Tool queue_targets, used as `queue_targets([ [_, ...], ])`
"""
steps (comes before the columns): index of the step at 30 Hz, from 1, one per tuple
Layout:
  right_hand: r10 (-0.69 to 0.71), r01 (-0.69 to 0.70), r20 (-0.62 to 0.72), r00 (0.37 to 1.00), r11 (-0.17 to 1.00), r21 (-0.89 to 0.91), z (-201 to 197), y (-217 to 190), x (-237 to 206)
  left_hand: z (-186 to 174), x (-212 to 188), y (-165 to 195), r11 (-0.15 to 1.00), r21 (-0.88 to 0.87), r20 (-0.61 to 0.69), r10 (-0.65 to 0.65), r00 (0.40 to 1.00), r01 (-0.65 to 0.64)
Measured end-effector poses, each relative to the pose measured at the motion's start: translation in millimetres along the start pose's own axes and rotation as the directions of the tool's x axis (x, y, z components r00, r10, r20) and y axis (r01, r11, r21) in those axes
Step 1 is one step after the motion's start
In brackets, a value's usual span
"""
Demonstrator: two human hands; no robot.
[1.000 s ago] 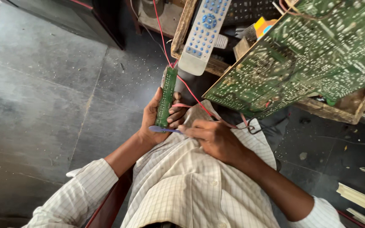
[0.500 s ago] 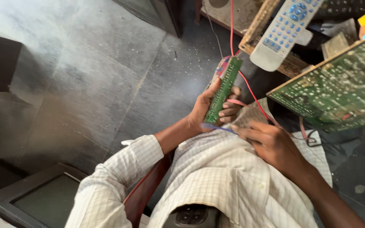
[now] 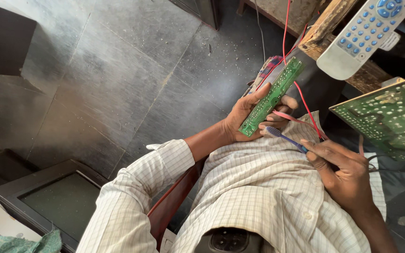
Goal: The person uses a multimeter probe to test points on a circuit board, then cleans the board with a brush.
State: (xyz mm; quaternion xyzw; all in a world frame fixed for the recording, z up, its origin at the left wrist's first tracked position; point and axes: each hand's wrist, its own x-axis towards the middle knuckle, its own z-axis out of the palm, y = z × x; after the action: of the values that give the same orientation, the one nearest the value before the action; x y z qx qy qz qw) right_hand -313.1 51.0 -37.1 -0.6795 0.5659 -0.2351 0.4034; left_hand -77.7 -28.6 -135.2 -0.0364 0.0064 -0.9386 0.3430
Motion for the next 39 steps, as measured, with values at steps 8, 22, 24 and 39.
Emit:
queue_targets([
  [8, 0.019, -0.019, 0.018, 1.000, 1.000, 0.001, 1, 4, 3, 2, 1, 3, 0.999, 0.025, -0.077, 0.021, 0.997, -0.020],
  [22, -0.034, 0.033, -0.027, 0.999, 0.999, -0.015, 1, 8, 4, 4, -2, 5, 0.989, 0.145, -0.145, 0.025, 0.989, -0.004],
  [24, -0.120, 0.116, -0.067, 0.991, 0.992, -0.053, 1, 11, 1, 5, -2, 2, 0.993, 0.119, -0.166, 0.016, 0.986, 0.004],
  [39, -0.068, 0.060, -0.079, 0.995, 0.993, -0.100, 6, -7, 26, 33, 24, -29, 0.795, 0.591, -0.527, 0.255, 0.811, 0.134],
])
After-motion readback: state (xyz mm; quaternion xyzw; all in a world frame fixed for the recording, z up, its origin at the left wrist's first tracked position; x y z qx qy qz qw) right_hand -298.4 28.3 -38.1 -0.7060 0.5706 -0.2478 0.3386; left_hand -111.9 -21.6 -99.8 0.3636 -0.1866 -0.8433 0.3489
